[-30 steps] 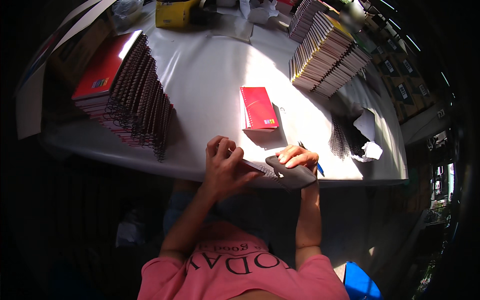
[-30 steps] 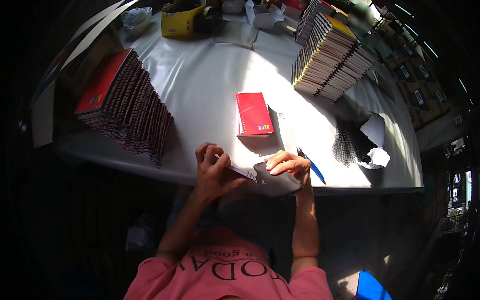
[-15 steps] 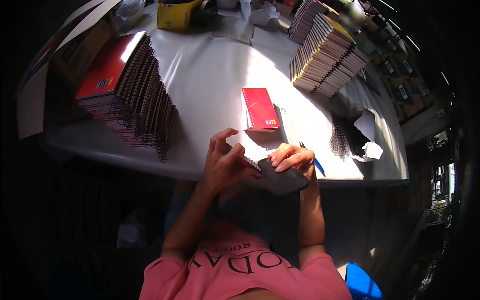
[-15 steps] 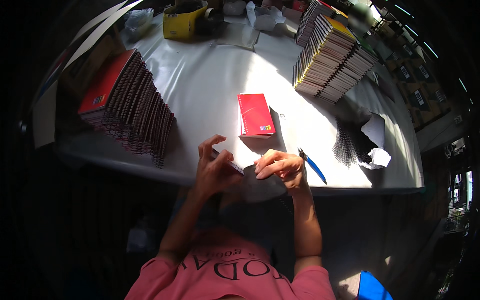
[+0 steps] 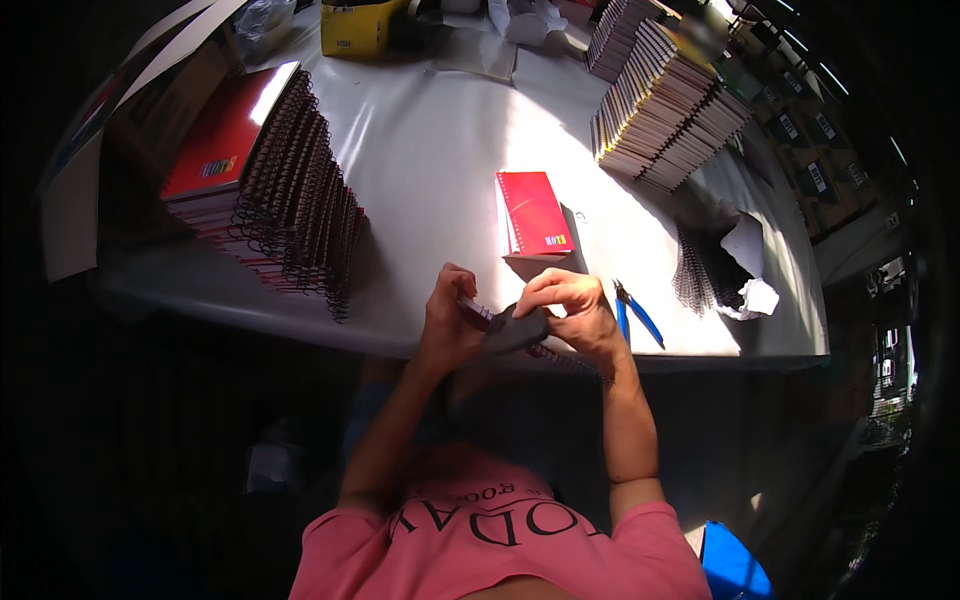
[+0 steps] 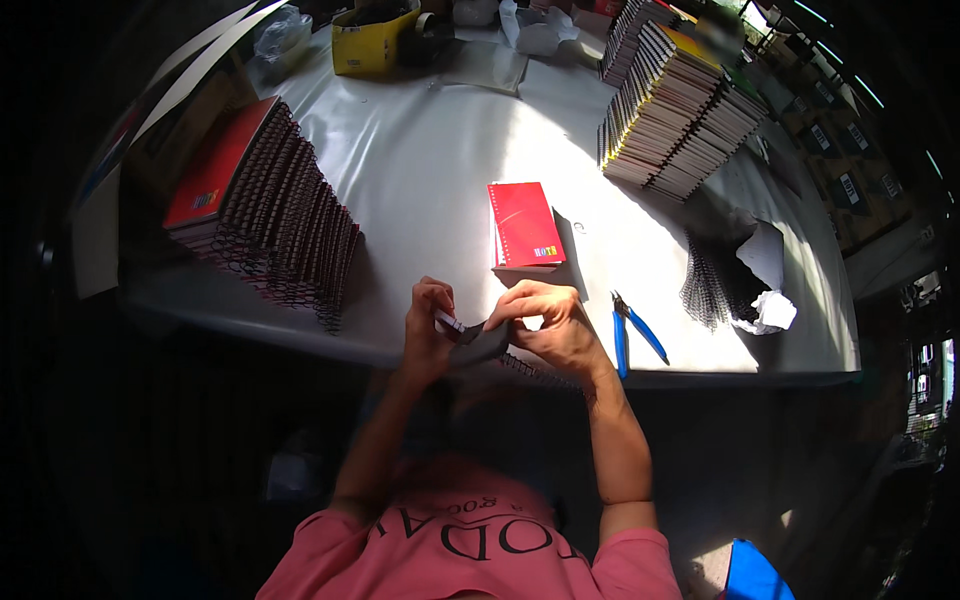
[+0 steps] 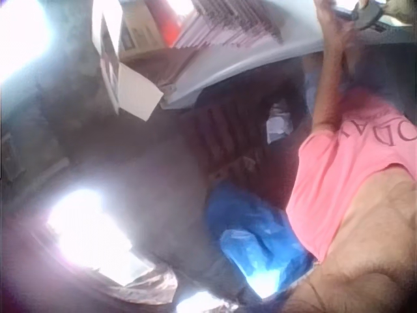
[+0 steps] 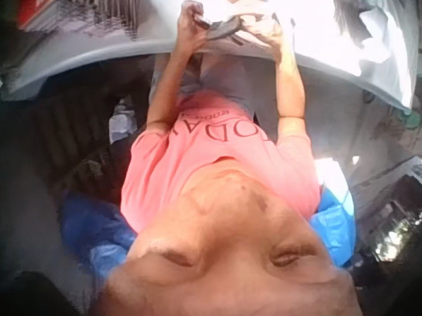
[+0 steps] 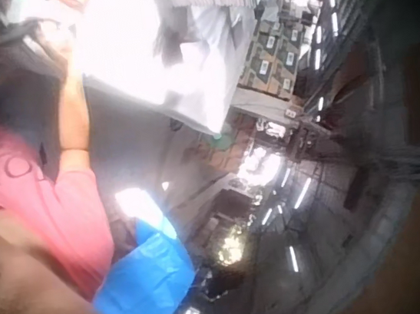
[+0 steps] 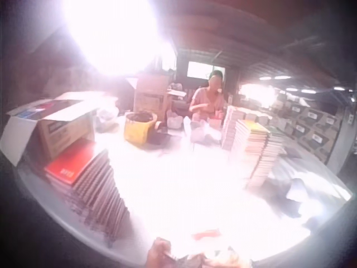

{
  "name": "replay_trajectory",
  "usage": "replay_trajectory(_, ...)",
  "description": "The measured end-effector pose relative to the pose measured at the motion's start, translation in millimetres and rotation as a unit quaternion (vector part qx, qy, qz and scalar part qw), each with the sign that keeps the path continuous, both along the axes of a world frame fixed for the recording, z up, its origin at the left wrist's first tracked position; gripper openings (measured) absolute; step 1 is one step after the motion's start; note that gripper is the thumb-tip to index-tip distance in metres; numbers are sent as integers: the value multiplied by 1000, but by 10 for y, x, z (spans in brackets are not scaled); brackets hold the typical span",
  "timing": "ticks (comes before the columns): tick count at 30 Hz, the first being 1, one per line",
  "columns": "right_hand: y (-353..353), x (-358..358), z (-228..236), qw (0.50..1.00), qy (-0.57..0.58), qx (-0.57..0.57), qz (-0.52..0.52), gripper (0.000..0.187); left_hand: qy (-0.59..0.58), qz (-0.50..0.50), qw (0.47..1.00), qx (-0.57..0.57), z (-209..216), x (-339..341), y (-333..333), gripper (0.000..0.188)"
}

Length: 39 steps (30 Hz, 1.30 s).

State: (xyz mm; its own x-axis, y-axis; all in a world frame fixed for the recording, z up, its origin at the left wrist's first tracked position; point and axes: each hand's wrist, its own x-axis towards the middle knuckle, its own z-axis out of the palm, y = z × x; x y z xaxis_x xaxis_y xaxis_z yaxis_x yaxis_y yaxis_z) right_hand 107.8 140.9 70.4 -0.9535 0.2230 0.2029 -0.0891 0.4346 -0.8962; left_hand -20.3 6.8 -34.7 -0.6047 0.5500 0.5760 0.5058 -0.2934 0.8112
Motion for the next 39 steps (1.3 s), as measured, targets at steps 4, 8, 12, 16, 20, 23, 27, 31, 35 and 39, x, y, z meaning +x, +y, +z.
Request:
replay_trajectory(4,102,-28,-149,964,189,-186,31,17,-22,4,1000,-9,40,67,-34,91)
replay_trajectory(8,54,-228,-78,992,35,101,-73,24,-82,-24,995,47,86,75,1,88)
replay_trajectory(12,-179,-169,10,993,90,-75,31,25,-250,-80,965,-7,-89,14,-7,88)
replay_trajectory(16,66,-293,-134,994,74,55,-59,25,-179,-68,981,-25,-40,6,5,78)
replay_trajectory(20,392,-372,43,922,174,225,-262,26,-146,-75,986,-2,137,56,-77,40)
replay_trajectory(23,876,-93,-294,887,19,356,-294,40,-292,-145,941,85,149,35,-57,37)
replay_trajectory(27,639,596,-230,835,-146,293,-442,67,-200,-61,972,108,224,63,-207,39)
replay_trajectory(31,190,1004,-812,744,-278,406,-453,59,-225,-7,966,132,510,401,-151,61)
replay_trajectory(35,2,986,-719,777,-216,361,-468,40,-9,75,995,70,479,440,-113,69)
replay_trajectory(39,-506,720,17,917,35,170,-360,36,26,115,990,73,476,399,-88,73)
